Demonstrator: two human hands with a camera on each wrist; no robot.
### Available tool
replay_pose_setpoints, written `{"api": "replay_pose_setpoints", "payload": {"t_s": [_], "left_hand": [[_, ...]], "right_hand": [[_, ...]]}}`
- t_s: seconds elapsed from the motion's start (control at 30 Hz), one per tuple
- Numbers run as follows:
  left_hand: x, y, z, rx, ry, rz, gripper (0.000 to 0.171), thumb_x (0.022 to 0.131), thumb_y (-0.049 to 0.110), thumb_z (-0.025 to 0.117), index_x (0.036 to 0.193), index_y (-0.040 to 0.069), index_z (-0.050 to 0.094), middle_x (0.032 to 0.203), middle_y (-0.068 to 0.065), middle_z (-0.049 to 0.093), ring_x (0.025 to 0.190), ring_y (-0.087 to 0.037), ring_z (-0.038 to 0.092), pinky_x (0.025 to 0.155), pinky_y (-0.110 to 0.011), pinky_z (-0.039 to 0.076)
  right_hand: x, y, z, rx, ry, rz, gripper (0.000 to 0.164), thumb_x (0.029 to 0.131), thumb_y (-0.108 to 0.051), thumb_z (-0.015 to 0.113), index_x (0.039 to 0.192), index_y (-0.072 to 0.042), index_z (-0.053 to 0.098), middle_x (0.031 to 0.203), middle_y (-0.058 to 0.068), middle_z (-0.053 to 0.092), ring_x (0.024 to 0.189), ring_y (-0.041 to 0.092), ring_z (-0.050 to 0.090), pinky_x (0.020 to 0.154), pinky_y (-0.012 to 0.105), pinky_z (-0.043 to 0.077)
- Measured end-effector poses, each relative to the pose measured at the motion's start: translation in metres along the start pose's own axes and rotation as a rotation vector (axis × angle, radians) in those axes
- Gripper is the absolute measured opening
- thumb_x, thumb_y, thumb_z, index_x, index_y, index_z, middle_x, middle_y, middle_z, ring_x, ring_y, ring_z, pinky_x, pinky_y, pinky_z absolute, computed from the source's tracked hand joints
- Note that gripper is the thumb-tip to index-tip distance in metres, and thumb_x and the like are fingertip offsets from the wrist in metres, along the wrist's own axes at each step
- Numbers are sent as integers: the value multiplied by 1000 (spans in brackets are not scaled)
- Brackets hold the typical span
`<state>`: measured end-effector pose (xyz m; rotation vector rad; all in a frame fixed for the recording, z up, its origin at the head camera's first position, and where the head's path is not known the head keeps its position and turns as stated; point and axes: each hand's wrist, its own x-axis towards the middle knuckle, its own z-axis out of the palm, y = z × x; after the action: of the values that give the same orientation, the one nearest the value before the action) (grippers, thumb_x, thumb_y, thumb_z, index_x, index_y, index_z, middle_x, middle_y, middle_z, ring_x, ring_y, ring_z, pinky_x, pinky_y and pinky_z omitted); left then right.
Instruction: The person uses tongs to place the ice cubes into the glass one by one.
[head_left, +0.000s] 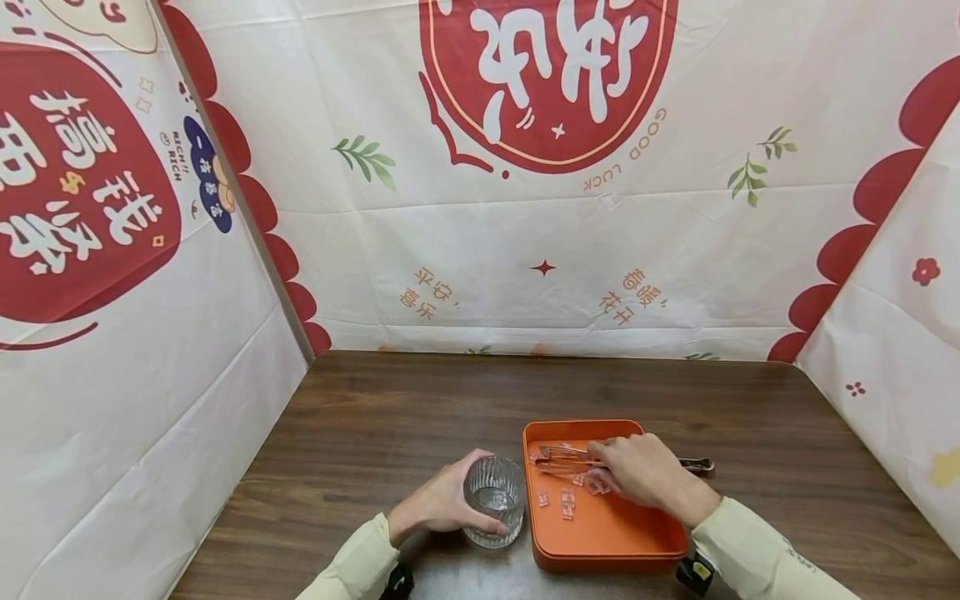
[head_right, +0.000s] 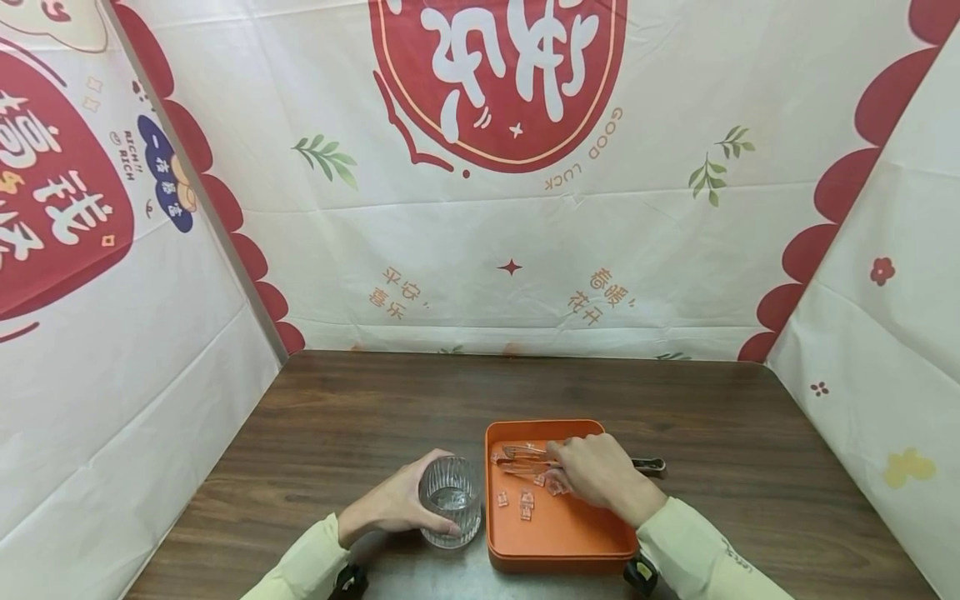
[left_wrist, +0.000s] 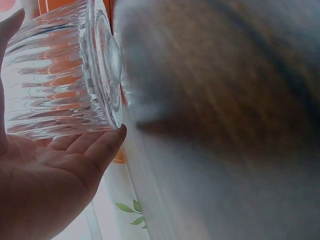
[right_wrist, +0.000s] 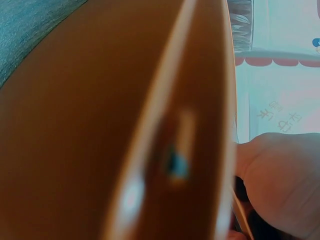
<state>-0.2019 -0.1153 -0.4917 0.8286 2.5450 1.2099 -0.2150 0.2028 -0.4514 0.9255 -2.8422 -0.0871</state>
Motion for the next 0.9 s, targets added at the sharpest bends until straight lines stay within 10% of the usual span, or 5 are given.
{"api": "replay_pose_setpoints", "payload": {"t_s": [0.3, 0.9], "left_hand": [[1, 0, 1, 11, -1, -16, 85, 57, 58, 81, 127, 31, 43, 108, 8, 61, 95, -7, 58, 82, -28, 46], [0, 1, 0, 16, 0, -11, 85, 58, 56, 82, 127, 28, 43, 107, 6, 62, 94, -8, 58, 82, -28, 46]], "right_hand": [[-1, 0, 1, 10, 10, 7, 18, 83, -35, 68, 81, -23, 55, 55, -14, 42, 44, 7, 34, 42, 24, 29], [-7, 9, -3, -10, 115, -18, 18, 81, -36, 70, 79, -25, 55, 61, -11, 53, 44, 11, 43, 40, 28, 30]]}}
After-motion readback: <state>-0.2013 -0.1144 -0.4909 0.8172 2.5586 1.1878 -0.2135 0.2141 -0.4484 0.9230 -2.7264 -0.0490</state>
